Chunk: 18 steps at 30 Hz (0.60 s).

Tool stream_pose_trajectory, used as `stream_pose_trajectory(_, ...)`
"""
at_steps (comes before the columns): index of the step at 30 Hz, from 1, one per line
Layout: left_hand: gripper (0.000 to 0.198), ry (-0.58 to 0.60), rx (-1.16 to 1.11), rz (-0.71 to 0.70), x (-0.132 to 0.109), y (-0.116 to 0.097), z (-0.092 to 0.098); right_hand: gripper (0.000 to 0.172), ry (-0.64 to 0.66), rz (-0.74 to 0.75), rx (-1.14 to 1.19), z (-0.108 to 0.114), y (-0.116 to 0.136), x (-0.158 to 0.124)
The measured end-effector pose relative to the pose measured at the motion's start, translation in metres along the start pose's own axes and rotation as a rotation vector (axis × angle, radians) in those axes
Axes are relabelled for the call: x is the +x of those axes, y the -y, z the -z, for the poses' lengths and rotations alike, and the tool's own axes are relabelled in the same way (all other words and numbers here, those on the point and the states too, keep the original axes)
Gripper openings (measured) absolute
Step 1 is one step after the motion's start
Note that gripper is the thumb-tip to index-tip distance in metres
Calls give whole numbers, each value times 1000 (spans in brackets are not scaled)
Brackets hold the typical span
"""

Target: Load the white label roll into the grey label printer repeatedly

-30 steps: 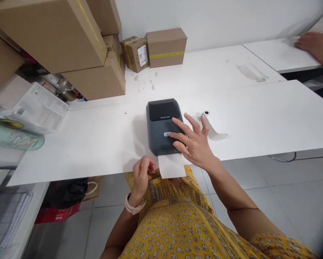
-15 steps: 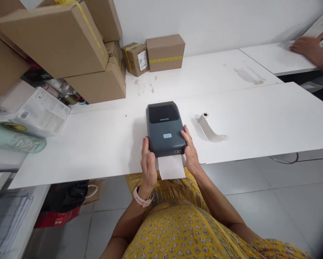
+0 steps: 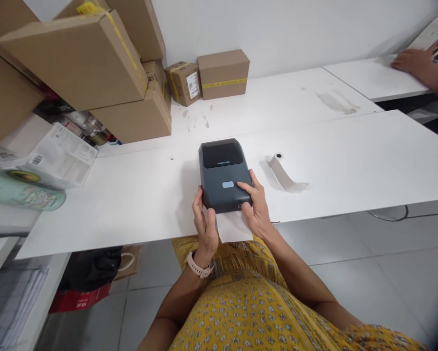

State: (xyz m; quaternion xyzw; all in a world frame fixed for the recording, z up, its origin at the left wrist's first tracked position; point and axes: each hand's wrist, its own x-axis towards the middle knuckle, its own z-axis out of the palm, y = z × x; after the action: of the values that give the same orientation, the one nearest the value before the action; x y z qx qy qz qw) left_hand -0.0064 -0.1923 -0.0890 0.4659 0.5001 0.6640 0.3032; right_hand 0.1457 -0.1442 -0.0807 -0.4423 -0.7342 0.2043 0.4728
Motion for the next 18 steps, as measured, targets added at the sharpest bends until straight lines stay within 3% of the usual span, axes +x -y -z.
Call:
stream_pose_trajectory(3, 59, 16, 10, 4, -3, 2, -1, 48, 29, 60, -231, 2, 9, 4)
stream_pose_trajectory(9, 61, 25, 22, 1, -4, 3, -1, 50, 131, 78, -532, 14, 27, 14)
stream_pose_trajectory(18, 66, 37, 7, -17, -5, 9, -1, 45, 109, 195, -597, 12, 21, 30)
